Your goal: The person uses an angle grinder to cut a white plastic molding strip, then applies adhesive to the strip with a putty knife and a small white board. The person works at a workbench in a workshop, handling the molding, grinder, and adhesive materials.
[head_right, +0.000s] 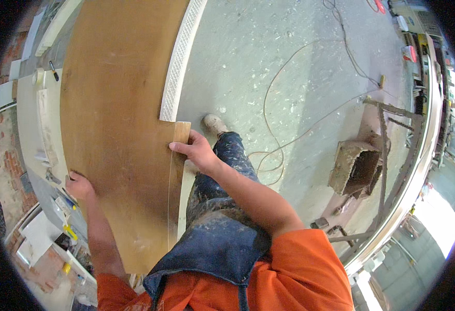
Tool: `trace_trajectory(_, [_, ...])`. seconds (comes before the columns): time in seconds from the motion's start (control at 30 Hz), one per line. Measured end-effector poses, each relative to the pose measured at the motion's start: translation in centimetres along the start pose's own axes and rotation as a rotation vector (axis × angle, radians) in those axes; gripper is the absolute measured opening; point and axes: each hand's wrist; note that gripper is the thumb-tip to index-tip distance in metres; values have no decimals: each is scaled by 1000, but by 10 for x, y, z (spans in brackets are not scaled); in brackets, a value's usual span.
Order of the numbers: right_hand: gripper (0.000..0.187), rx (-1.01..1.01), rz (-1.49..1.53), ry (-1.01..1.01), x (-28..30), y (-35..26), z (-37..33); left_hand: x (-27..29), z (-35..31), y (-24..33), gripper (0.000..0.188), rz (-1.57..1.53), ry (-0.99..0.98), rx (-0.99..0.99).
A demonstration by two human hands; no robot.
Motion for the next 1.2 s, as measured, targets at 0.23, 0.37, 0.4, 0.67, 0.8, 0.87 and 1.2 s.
trace_trajectory(0.23, [32,94,39,9,-3,6,-4,51,-108,26,54,-178,-94,-138])
trace_trajectory(0.37, [27,209,-144,199,-12,11,-11,126,-170,69,59,-293,-296,-199])
trace_trajectory(0.4, [28,217,-161,218,-15,8,-15,140,-183,70,59,-316,-345,-207])
trace_trajectory(0.67, [31,239,-349,250,-19,-9,-27,254,-247,72,63,-441,-798,-94])
trace_trajectory(0.8, [34,203,-132,169,-9,9,-10,270,-277,44,65,-395,-798,35])
trace_trajectory(0.87, [33,109,-232,98,-1,15,-4,273,-297,22,66,-425,-764,49])
trace_trajectory(1.2, [38,-52,-287,-98,-10,-19,10,232,-353,-42,51,-509,-201,-167])
Point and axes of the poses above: each hand's wrist, its own z-axis towards the middle knuckle, its own x-axis out of the back of the hand, y = z × x, and after that the axes turned 13 degrees about y, right-handed
